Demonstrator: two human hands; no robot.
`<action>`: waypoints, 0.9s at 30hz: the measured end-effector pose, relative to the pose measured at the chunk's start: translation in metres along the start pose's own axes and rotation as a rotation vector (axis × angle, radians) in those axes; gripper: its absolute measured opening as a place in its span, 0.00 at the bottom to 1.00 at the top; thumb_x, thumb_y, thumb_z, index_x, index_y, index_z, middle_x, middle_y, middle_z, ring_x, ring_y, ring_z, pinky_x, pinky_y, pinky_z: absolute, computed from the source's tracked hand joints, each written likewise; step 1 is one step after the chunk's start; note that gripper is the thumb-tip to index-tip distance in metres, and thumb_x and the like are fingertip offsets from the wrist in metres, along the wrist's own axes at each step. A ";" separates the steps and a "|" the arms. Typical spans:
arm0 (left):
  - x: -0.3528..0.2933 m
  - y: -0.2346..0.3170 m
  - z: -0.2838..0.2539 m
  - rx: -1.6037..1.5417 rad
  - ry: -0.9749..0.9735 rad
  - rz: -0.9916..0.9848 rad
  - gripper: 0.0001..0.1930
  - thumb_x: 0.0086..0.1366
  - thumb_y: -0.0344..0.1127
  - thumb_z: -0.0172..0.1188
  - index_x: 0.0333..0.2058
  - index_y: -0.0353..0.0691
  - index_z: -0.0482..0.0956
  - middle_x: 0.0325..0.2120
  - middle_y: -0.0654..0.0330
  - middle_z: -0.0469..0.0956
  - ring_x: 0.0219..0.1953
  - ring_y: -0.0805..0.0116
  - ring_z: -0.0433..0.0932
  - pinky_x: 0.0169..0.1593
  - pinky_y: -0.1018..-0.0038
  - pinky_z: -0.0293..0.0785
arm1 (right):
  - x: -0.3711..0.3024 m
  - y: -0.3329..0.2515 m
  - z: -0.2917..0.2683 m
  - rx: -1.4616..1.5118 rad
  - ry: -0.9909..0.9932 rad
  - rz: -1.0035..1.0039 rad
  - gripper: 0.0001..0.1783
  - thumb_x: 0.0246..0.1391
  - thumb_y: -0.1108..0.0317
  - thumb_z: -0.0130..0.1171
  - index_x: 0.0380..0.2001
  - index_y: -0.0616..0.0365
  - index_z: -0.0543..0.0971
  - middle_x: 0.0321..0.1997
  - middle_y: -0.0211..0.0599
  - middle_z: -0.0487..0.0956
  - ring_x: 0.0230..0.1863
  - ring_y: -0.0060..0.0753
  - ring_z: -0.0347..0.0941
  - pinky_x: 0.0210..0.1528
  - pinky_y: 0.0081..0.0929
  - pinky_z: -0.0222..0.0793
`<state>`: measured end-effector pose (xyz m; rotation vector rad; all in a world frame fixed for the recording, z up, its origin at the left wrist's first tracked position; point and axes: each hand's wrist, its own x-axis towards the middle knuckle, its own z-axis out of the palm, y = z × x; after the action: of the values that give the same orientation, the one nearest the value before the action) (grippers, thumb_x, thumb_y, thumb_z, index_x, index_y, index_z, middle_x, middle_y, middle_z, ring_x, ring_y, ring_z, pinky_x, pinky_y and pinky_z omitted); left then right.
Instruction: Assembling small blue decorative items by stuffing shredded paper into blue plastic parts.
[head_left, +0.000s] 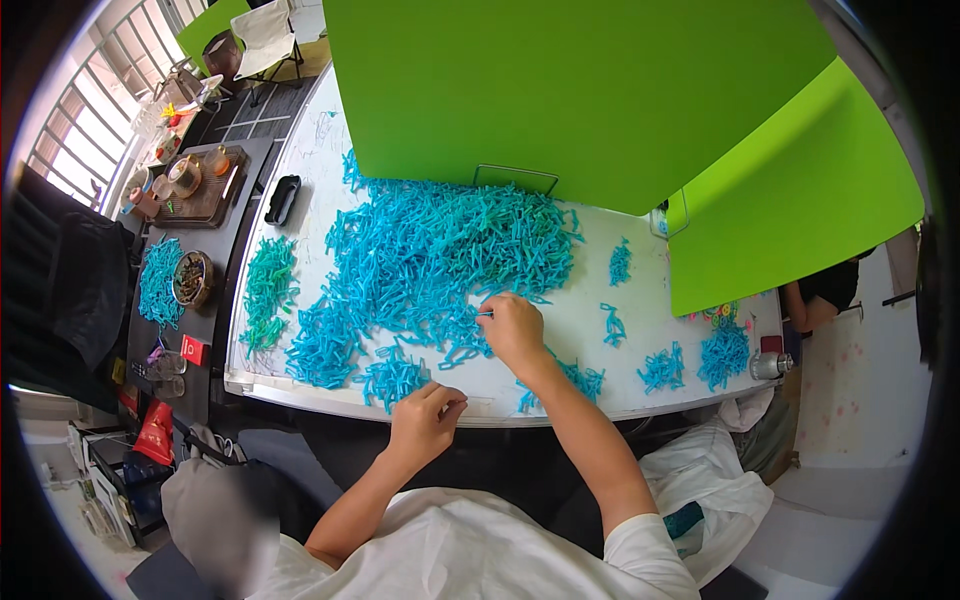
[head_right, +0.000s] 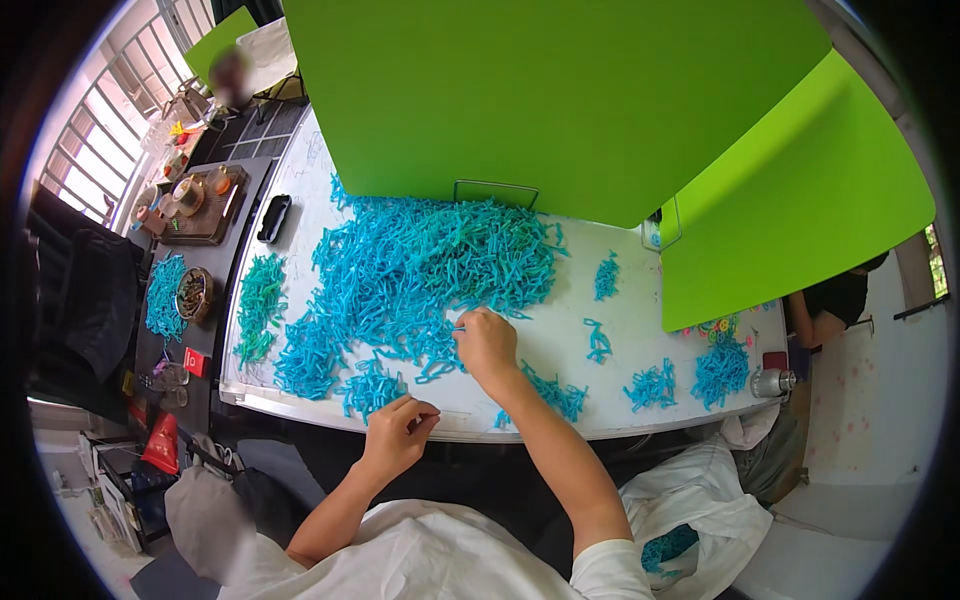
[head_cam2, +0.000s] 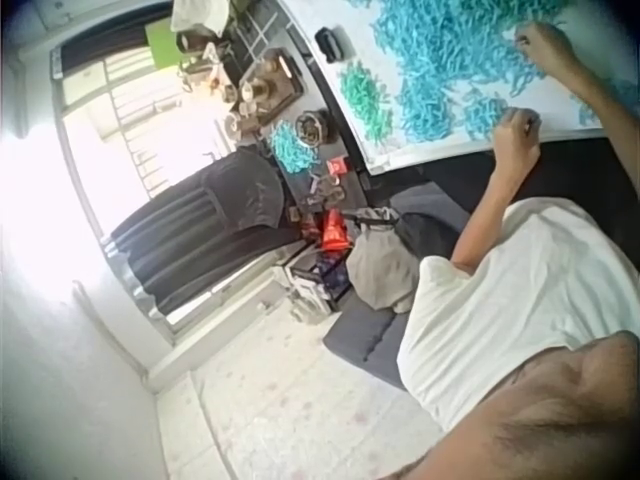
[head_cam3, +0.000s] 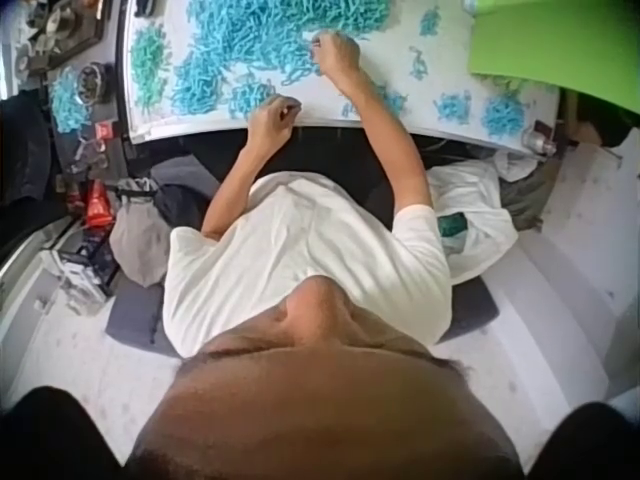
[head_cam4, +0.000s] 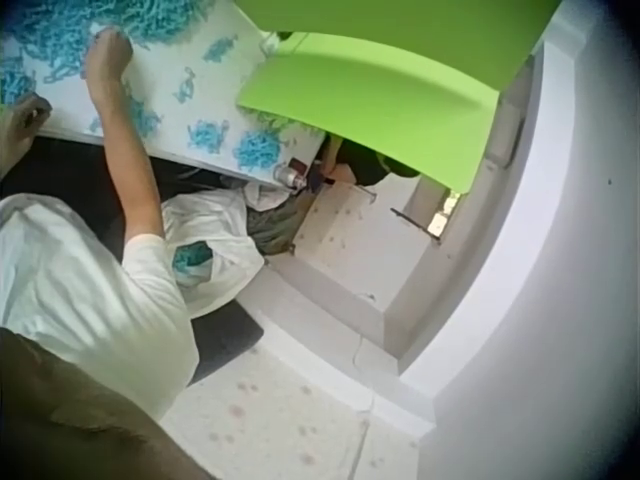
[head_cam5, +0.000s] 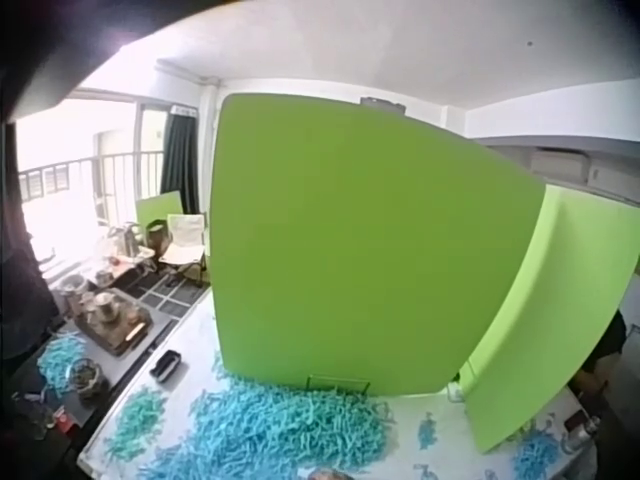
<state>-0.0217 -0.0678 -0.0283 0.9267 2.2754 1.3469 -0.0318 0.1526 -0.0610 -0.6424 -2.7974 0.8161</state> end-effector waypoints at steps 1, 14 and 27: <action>-0.001 0.000 -0.001 0.001 -0.004 -0.001 0.04 0.57 0.25 0.66 0.32 0.37 0.82 0.25 0.58 0.78 0.21 0.68 0.77 0.26 0.74 0.72 | 0.000 -0.003 0.002 -0.001 -0.001 -0.001 0.05 0.44 0.70 0.68 0.28 0.55 0.85 0.34 0.42 0.82 0.37 0.47 0.79 0.40 0.40 0.75; -0.002 0.002 -0.002 -0.022 0.000 0.026 0.03 0.56 0.25 0.66 0.31 0.37 0.82 0.24 0.59 0.78 0.20 0.68 0.77 0.26 0.74 0.71 | -0.012 -0.007 -0.024 0.319 -0.034 0.210 0.08 0.41 0.67 0.72 0.24 0.59 0.83 0.26 0.41 0.83 0.26 0.37 0.80 0.32 0.32 0.74; 0.009 0.004 -0.003 -0.058 0.029 -0.028 0.04 0.56 0.25 0.66 0.32 0.38 0.83 0.26 0.59 0.80 0.21 0.70 0.76 0.26 0.76 0.72 | -0.022 -0.002 -0.023 0.801 0.002 0.283 0.14 0.42 0.77 0.73 0.34 0.64 0.80 0.26 0.33 0.81 0.24 0.18 0.75 0.26 0.17 0.72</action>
<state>-0.0286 -0.0616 -0.0228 0.8585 2.2498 1.4145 -0.0070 0.1525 -0.0414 -0.8580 -2.0939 1.8198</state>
